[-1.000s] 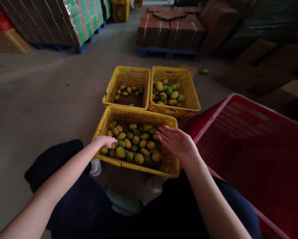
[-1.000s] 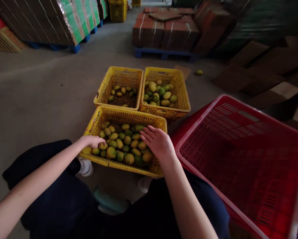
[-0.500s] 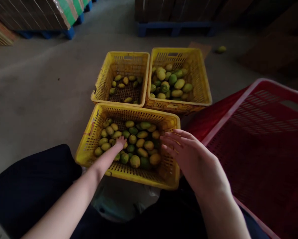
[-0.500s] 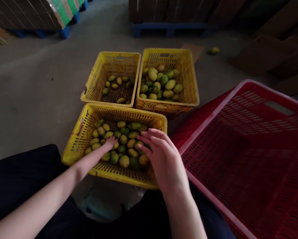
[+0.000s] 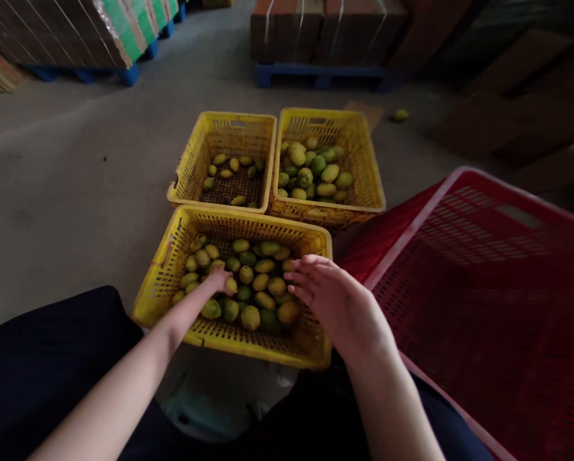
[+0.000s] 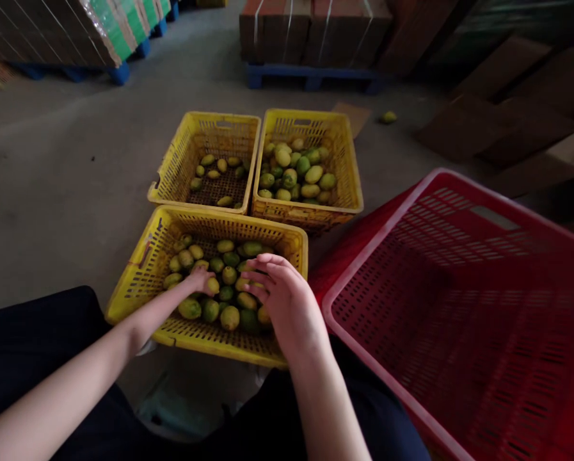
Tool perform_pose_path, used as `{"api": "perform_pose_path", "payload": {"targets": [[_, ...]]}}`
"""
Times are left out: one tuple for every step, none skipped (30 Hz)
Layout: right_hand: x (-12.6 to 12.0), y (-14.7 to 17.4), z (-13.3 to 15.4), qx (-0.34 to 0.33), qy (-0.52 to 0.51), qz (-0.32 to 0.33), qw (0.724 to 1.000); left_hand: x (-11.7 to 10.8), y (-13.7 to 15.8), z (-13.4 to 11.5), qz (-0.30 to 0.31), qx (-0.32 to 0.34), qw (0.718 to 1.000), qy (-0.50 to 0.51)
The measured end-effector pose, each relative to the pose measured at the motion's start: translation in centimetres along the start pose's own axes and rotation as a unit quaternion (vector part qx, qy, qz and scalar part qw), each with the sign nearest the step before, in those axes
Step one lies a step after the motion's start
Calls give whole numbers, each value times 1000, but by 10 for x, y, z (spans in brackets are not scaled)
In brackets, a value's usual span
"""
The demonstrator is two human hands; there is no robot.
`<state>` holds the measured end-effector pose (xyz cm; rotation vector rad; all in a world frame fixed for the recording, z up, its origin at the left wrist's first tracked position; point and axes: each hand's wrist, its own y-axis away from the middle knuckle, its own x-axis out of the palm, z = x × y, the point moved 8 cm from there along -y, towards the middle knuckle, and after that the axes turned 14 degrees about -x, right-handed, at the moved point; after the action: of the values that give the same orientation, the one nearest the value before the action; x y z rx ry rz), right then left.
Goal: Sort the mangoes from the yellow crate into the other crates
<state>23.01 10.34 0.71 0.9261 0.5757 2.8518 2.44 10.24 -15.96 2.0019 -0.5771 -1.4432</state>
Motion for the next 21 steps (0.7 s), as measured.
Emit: {"api": "perform_pose_path", "payload": {"targets": [[0,0,-3,3,0,0,1000,-6,-13,-3,-9,-3,1000,4],[-2,-1,-6,3,1,-1,1000,-14,-23,-5,-20,-6,1000,10],[-4,-2,-9,1,3,-7,1000,-25,-28,-6,-30,-8,999,16],[-7,-3,-13,-3,6,-20,1000,-39,-28,-9,-44,-4,999,27],[-11,-3,-15,-9,10,-41,999,-57,-21,-15,-58,15,997,44],[-15,-4,-18,-13,14,-68,997,-77,-8,-25,-71,45,994,63],[-18,-3,-22,-9,15,-95,995,-100,12,-38,-87,98,987,94],[-17,-2,-27,4,8,-111,994,-122,39,-57,-87,175,973,122],[-12,0,-32,25,-10,-109,994,-143,68,-75,-85,241,956,142],[-3,3,-36,45,-37,-91,994,-161,96,-92,-79,297,940,148],[8,6,-38,62,-67,-61,994,-174,121,-107,-63,340,927,144],[19,9,-38,74,-94,-27,993,-183,140,-118,-50,370,917,138],[28,13,-35,76,-113,0,991,-188,152,-126,-38,391,909,136],[33,17,-32,70,-122,13,990,-189,155,-129,-33,397,906,144],[35,20,-28,61,-122,14,991,-187,149,-126,-35,386,908,162],[34,22,-25,54,-118,8,992,-180,133,-117,-45,354,917,180],[31,24,-23,49,-115,-3,992,-169,112,-102,-61,304,929,201],[26,26,-21,45,-116,-19,992,-152,87,-82,-77,225,950,201],[20,26,-21,45,-120,-38,991,-129,61,-58,-89,128,974,163],[14,27,-22,48,-126,-59,989,-101,40,-36,-81,55,988,116],[8,27,-23,51,-133,-83,986,-73,24,-19,-56,15,994,92]]}}
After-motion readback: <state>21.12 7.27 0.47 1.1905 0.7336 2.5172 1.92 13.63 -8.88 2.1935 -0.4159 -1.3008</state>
